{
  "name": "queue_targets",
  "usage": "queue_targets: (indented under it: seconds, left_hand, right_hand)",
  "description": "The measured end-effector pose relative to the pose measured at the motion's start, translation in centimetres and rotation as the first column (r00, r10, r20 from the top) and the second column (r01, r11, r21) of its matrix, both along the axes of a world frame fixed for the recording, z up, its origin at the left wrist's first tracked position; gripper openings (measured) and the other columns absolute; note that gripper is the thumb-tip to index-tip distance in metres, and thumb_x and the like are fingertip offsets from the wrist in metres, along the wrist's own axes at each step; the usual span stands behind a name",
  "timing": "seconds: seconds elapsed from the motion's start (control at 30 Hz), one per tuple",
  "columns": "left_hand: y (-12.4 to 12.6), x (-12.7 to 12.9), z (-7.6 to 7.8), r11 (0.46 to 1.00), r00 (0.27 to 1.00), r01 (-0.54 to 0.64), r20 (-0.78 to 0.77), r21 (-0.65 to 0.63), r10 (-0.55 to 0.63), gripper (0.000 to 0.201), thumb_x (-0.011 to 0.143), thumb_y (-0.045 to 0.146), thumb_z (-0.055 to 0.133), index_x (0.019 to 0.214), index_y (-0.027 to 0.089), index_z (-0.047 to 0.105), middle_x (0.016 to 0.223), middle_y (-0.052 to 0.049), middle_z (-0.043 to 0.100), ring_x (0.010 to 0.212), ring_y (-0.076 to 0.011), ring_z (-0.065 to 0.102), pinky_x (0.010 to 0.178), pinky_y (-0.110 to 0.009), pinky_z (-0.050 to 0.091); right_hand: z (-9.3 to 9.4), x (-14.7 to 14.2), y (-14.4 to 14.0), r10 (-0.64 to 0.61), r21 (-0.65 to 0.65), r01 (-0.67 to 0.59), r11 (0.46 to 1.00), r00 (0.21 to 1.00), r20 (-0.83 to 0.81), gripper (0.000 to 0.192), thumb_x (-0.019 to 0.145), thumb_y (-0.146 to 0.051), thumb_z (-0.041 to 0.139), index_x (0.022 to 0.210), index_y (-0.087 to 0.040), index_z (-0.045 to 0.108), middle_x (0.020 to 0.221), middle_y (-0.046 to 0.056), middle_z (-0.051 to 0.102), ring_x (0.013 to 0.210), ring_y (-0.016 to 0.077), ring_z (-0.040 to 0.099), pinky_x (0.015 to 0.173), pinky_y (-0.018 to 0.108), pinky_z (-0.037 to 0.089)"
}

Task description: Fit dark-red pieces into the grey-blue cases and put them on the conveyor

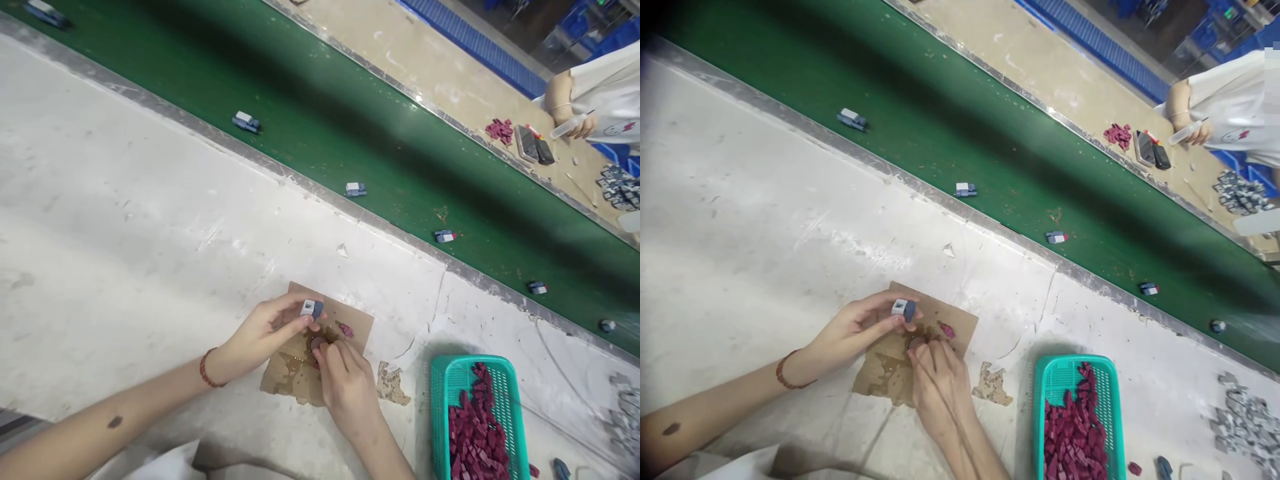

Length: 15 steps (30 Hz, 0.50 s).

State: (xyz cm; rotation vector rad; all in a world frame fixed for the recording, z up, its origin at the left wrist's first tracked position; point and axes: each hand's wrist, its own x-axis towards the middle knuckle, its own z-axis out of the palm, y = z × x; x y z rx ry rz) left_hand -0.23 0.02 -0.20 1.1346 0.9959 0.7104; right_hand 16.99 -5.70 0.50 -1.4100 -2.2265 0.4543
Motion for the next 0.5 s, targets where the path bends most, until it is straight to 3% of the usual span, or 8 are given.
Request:
queue_targets:
  seconds: [0.27, 0.4, 0.5]
  left_hand:
    - [0.01, -0.09, 0.05, 0.994, 0.993, -0.031, -0.113, 0.106, 0.043, 0.022, 0.091, 0.035, 0.053, 0.104, 0.019, 0.061, 0.096, -0.007, 0.067, 0.08, -0.0186, 0.066, 0.077, -0.029, 0.057]
    - [-0.27, -0.01, -0.31, 0.989, 0.985, -0.016, -0.168, 0.145, 0.04, 0.026, 0.092, 0.031, 0.05, 0.114, 0.019, 0.057, 0.093, -0.006, 0.066, 0.081, -0.0191, 0.067, 0.075, -0.029, 0.056]
    - [-0.49, 0.09, -0.57, 0.984, 0.984, -0.01, -0.176, 0.178, 0.042, 0.026, 0.092, 0.031, 0.049, 0.114, 0.019, 0.056, 0.094, -0.006, 0.066, 0.085, -0.0204, 0.067, 0.075, -0.029, 0.056]
  right_hand:
    - [0.07, -0.32, -0.16, -0.025, 0.018, 0.024, 1.0, 0.998, 0.056, 0.034, 0.102, -0.016, 0.031, 0.075, -0.022, 0.051, 0.06, 0.001, 0.054, 0.054, 0.0168, 0.05, 0.049, 0.028, 0.036]
    - [0.0, -0.24, -0.25, -0.038, 0.026, 0.037, 0.999, 0.998, 0.046, 0.035, 0.101, -0.015, 0.033, 0.072, -0.021, 0.051, 0.06, 0.001, 0.055, 0.054, 0.0162, 0.051, 0.05, 0.027, 0.037]
    - [0.16, 0.22, -0.1, -0.068, -0.111, 0.057, 0.992, 0.993, -0.093, 0.033, 0.1, -0.017, 0.038, 0.072, -0.021, 0.053, 0.06, 0.001, 0.057, 0.053, 0.0151, 0.053, 0.05, 0.025, 0.04]
